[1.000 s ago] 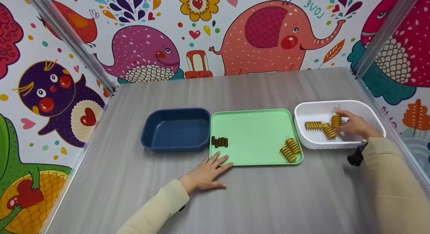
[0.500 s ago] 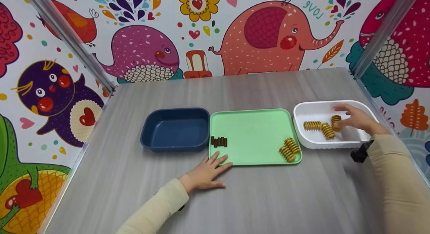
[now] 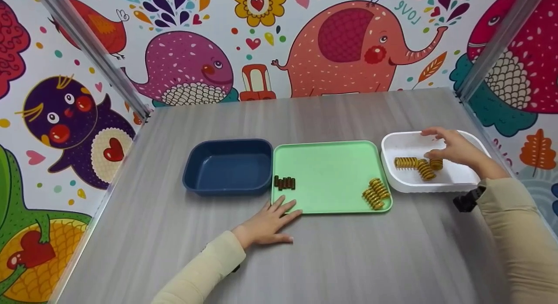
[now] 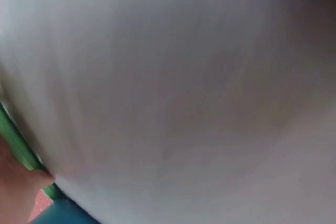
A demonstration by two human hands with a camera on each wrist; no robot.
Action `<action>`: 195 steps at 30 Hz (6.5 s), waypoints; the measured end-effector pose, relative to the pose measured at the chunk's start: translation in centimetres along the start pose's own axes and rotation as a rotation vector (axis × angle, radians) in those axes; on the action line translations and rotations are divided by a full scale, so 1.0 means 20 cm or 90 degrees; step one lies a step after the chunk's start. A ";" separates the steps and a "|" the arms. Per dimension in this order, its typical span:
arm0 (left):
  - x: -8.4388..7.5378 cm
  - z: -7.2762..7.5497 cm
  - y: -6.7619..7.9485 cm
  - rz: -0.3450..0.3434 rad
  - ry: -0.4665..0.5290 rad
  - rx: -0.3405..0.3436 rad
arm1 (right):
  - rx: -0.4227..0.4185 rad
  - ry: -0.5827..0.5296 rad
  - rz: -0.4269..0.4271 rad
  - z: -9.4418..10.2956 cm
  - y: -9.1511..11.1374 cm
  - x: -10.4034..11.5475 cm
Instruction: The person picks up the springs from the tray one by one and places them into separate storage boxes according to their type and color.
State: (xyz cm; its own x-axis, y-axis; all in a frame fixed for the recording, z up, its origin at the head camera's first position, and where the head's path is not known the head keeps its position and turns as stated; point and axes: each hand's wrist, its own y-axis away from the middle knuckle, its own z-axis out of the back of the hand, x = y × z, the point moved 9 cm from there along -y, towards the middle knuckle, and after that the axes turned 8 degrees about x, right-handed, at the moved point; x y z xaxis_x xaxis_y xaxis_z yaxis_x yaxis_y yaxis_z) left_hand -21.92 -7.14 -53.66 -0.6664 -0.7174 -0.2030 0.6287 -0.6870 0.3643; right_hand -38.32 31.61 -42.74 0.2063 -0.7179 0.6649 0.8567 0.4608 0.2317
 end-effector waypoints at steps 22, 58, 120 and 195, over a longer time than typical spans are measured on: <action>0.00 0.00 0.00 -0.002 0.018 -0.005 | 0.070 0.072 0.107 -0.35 0.02 0.34; 0.00 0.00 0.00 -0.004 0.026 0.002 | 0.152 0.291 0.277 -0.81 -0.01 0.43; 0.00 0.01 0.00 -0.002 0.019 -0.010 | 0.006 0.060 0.332 -0.78 -0.18 0.51; 0.01 0.00 0.00 -0.001 0.039 -0.011 | 0.004 -0.070 -0.199 -0.08 0.13 -0.51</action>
State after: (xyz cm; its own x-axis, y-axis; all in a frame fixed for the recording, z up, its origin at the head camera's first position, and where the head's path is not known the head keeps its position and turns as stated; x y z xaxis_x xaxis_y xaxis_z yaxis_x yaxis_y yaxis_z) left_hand -22.02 -7.19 -53.70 -0.6413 -0.7221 -0.2592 0.6355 -0.6893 0.3480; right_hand -37.39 39.28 -50.04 -0.1193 -0.7646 0.6334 0.8674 0.2302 0.4413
